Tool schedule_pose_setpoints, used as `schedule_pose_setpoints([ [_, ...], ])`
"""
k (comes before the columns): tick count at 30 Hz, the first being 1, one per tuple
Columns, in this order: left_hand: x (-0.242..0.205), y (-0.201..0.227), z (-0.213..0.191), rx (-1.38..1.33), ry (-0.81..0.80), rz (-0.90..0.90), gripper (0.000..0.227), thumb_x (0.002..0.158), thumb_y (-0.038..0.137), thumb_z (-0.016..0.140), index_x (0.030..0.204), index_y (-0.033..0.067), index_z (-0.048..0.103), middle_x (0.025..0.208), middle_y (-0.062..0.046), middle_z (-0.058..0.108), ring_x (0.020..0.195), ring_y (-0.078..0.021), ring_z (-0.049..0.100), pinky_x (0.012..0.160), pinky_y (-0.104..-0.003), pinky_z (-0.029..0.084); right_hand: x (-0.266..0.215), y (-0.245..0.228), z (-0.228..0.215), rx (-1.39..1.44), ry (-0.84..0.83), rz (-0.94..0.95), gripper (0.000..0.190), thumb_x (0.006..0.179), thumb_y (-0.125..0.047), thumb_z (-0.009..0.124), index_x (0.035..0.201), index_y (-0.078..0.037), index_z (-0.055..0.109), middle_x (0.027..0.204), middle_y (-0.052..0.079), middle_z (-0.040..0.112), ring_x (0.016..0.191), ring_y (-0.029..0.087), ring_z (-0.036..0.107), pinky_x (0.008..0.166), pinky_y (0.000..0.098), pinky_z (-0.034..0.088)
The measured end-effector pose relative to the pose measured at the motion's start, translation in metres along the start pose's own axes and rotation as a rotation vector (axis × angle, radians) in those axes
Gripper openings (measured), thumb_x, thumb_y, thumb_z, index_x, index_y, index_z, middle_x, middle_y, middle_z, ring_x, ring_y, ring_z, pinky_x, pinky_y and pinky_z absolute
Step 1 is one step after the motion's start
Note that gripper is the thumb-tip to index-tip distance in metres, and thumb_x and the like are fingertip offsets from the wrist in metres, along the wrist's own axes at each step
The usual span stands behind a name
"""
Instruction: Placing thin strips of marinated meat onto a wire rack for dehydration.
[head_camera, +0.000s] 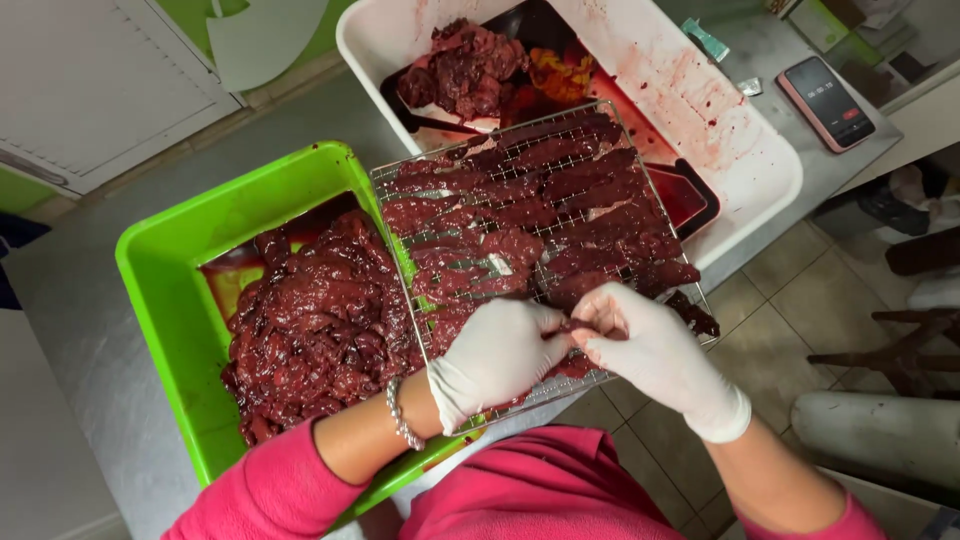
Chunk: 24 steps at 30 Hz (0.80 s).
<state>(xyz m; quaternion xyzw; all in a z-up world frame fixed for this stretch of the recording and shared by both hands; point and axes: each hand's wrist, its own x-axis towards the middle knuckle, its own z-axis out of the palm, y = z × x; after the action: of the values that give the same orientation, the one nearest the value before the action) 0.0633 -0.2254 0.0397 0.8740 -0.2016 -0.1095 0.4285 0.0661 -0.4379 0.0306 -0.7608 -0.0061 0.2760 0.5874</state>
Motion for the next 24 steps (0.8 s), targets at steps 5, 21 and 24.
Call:
schedule_pose_setpoints([
  [5,-0.005,-0.006,0.010,-0.126,-0.023,-0.037,0.025,0.089,0.031,0.072,0.100,0.0102,0.079,0.084,-0.015,0.074,0.073,-0.0321,0.071,0.069,-0.039,0.057,-0.002,0.018,-0.004,0.068,0.023,-0.004,0.016,0.086,0.003,0.070,0.097,-0.002,0.060,0.085,0.002,0.063,0.074,0.007,0.058,0.063,0.0237,0.049],
  [21,0.037,-0.013,-0.018,-0.419,0.034,-0.330,0.028,0.089,0.028,0.076,0.106,0.0059,0.079,0.078,-0.007,0.077,0.061,-0.0101,0.066,0.061,-0.028,0.056,0.043,-0.021,-0.038,0.019,0.067,-0.083,0.012,0.090,-0.004,0.071,0.095,-0.003,0.061,0.082,-0.001,0.064,0.072,0.005,0.058,0.063,0.0229,0.048],
  [24,0.061,-0.018,-0.024,-0.265,0.081,-0.332,0.027,0.089,0.031,0.074,0.103,0.0095,0.079,0.077,-0.009,0.078,0.062,-0.0153,0.072,0.064,-0.030,0.057,0.065,-0.029,-0.046,-0.113,0.121,-0.124,0.014,0.091,-0.008,0.073,0.096,-0.002,0.062,0.084,0.000,0.064,0.074,0.006,0.057,0.065,0.0240,0.048],
])
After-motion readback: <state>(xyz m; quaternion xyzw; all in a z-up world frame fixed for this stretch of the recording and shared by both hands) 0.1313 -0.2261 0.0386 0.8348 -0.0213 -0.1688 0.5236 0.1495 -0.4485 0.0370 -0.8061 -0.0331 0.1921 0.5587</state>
